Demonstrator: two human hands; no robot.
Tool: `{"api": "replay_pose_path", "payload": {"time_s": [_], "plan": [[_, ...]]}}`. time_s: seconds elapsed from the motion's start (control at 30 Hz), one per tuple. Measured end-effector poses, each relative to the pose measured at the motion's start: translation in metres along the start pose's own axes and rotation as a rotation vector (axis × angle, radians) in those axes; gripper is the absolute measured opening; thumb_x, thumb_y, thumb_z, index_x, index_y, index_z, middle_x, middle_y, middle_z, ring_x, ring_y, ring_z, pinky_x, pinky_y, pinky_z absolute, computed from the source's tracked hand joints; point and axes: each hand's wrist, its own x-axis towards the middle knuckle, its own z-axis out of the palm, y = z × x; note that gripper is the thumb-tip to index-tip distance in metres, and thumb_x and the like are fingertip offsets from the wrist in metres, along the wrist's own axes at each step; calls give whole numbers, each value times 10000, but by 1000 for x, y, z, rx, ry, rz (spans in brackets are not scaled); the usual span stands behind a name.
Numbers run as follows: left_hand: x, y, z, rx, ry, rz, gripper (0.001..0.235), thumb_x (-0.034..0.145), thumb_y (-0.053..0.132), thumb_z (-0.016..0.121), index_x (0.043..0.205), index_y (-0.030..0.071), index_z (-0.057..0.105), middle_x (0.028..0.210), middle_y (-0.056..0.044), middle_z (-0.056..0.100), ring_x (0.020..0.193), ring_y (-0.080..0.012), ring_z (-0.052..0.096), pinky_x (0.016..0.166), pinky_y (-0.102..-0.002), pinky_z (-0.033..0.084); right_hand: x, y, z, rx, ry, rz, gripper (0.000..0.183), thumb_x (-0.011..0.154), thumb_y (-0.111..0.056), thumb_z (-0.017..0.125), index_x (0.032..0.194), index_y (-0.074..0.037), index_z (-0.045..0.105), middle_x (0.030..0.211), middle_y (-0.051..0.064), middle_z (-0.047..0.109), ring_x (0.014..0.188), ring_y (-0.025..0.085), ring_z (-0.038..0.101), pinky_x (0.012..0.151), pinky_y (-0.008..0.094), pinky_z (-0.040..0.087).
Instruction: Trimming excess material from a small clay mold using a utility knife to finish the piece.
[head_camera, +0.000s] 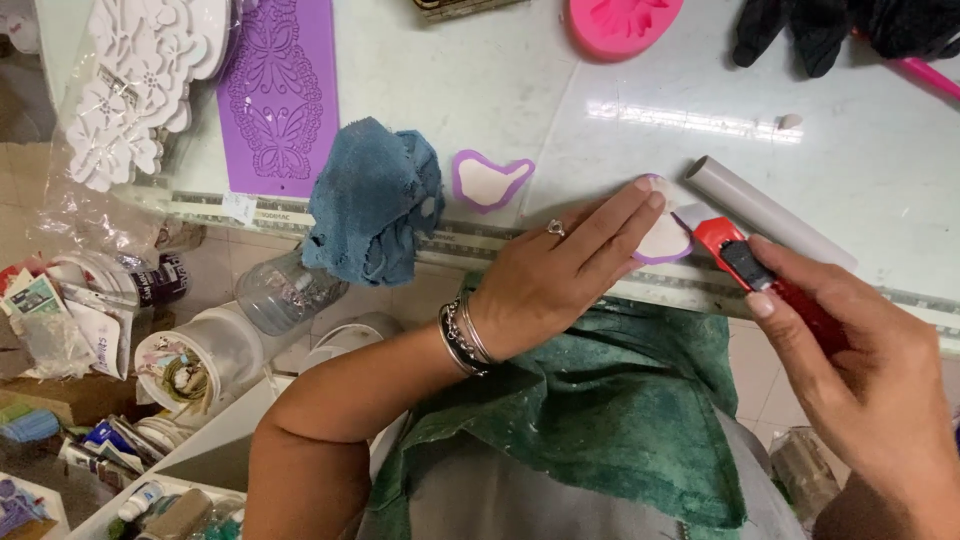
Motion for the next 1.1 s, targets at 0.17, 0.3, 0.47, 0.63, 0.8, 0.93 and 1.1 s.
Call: {"api": "replay_pose_path", "payload": {"time_s": [0.17, 0.3, 0.47, 0.63, 0.8, 0.93, 1.1], "plan": [[1, 1, 2, -19, -36, 3, 516, 1021, 183, 718, 1396, 24, 401, 1464, -41, 260, 1044, -170, 622, 608, -243, 572, -3, 9, 7, 178, 148, 94, 384, 815, -74, 681, 1103, 78, 477, 772, 96, 448, 625, 136, 390, 604, 231, 355], [5, -2, 8, -114, 54, 8, 494, 968, 201, 711, 1321, 12, 420, 1387, -98, 395, 1170, -218, 571, 746, -253, 591, 21, 18, 25, 102, 123, -81, 313, 837, -184, 682, 1017, -45, 467, 629, -11, 342, 488, 91, 314, 467, 220, 320], [-7, -4, 20, -326, 128, -40, 801, 886, 139, 793, 1360, 62, 152, 1345, -162, 474, 1160, -304, 599, 722, -378, 591, 47, 1, 40, 6, 139, -121, 204, 826, -46, 701, 934, -60, 528, 675, -3, 533, 602, 113, 481, 582, 247, 391], [-1, -1, 8, -85, 144, 5, 533, 958, 185, 667, 1301, 19, 294, 1200, -151, 570, 1018, -257, 617, 727, -360, 572, 54, 21, 37, -125, 130, -239, 101, 807, -19, 601, 846, -69, 521, 604, -15, 470, 534, 114, 376, 509, 254, 326], [7, 1, -4, 112, 172, 52, 306, 972, 178, 586, 1197, 18, 454, 1134, -88, 616, 969, -178, 642, 788, -287, 582, 55, 29, 39, -227, 218, -420, 116, 835, 51, 650, 845, -47, 588, 625, 5, 512, 521, 125, 428, 480, 257, 305], [4, 1, -1, 8, 140, 30, 298, 992, 111, 518, 1250, -1, 419, 1208, -135, 567, 1061, -236, 615, 835, -336, 586, 53, 36, 42, -378, 270, -520, 329, 702, 50, 590, 1009, -61, 634, 837, 41, 617, 690, 208, 563, 567, 293, 387], [-1, 2, 6, -294, 24, -66, 618, 953, -18, 493, 1426, 35, 99, 1004, -200, 522, 810, -327, 528, 616, -399, 504, 57, 43, 42, -413, 247, -575, 408, 741, -103, 585, 1145, -140, 627, 1030, 62, 665, 822, 283, 616, 705, 350, 443]]}}
